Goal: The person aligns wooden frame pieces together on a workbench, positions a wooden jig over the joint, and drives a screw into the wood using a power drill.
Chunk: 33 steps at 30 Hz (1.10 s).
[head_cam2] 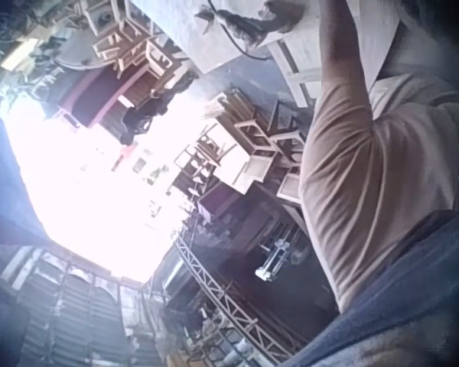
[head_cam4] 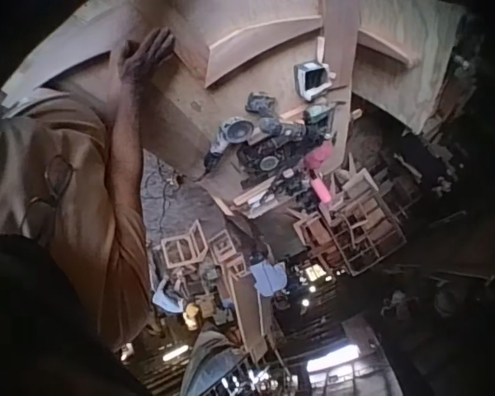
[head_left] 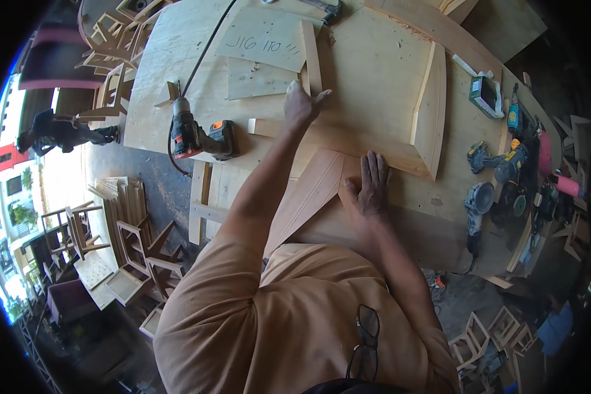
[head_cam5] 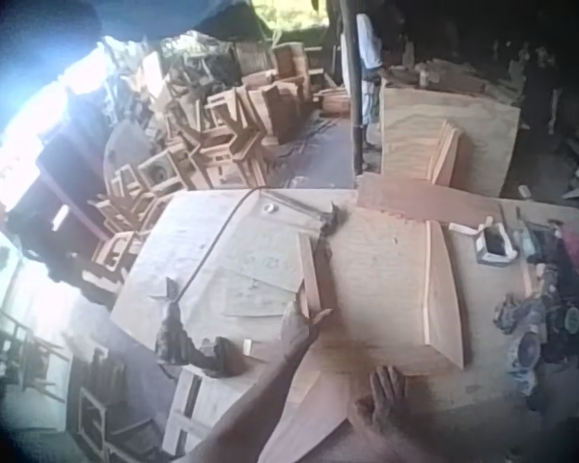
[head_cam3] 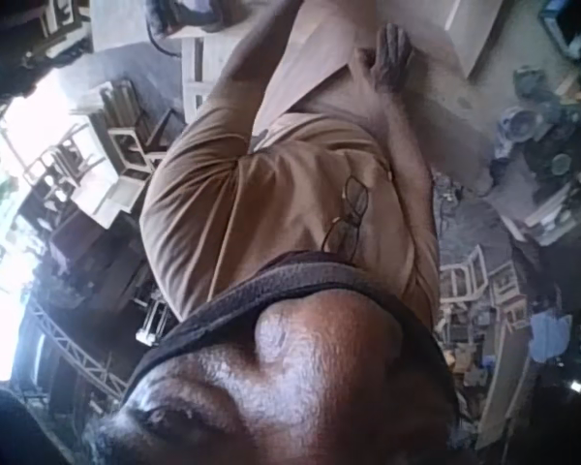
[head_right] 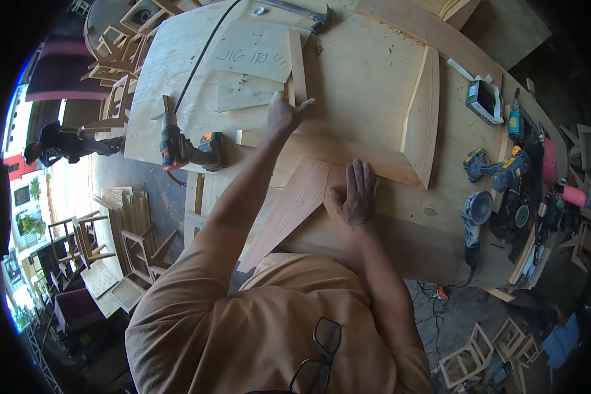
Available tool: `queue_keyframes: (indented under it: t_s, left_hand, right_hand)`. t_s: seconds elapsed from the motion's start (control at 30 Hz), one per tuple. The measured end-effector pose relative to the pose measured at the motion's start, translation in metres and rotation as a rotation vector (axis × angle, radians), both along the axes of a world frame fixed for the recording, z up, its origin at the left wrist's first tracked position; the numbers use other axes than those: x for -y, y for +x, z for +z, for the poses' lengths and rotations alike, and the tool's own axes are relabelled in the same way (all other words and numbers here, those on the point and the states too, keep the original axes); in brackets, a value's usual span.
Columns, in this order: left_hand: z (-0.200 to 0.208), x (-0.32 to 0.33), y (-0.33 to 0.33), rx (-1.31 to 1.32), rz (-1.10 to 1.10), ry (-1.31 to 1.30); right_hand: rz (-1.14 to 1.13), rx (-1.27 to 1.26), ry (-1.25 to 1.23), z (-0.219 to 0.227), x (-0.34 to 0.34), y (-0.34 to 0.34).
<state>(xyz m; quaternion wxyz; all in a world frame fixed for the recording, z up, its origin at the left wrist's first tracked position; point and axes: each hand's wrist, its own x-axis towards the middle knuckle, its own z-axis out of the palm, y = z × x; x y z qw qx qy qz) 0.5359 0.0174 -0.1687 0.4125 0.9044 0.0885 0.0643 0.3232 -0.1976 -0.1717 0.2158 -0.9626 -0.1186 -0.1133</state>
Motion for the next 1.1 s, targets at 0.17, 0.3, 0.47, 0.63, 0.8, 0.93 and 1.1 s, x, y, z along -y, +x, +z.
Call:
queue_keyframes:
  t_s: [0.17,0.3,0.47,0.63,0.8,0.93,1.1]
  left_hand:
    - [0.001,0.018,0.043,-0.351,-0.12,0.196]
    - [0.034,-0.009,0.039,-0.376,-0.029,-0.53]
    - [0.092,-0.045,0.006,-0.002,-0.643,-0.436]
    - [0.121,-0.017,-0.06,-0.25,-0.281,-1.127]
    - [0.123,0.05,-0.159,-0.224,-0.428,-0.834]
    - [0.117,0.095,-0.221,-0.275,-0.588,-0.734]
    - [0.111,0.062,-0.214,-0.342,-1.317,-0.25]
  right_hand:
    - [-0.008,0.036,0.069,0.0,0.002,0.001]
    - [-0.008,0.07,0.166,-0.006,0.002,0.0]
    - [-0.033,0.031,0.163,0.016,-0.001,0.009]
    - [-0.318,-0.381,0.685,0.087,-0.01,0.045]
    - [-0.163,-0.267,1.297,0.146,-0.018,0.07]
    - [-0.303,-0.285,1.103,0.157,0.0,0.062]
    - [-0.226,-0.42,1.194,0.124,0.089,0.001]
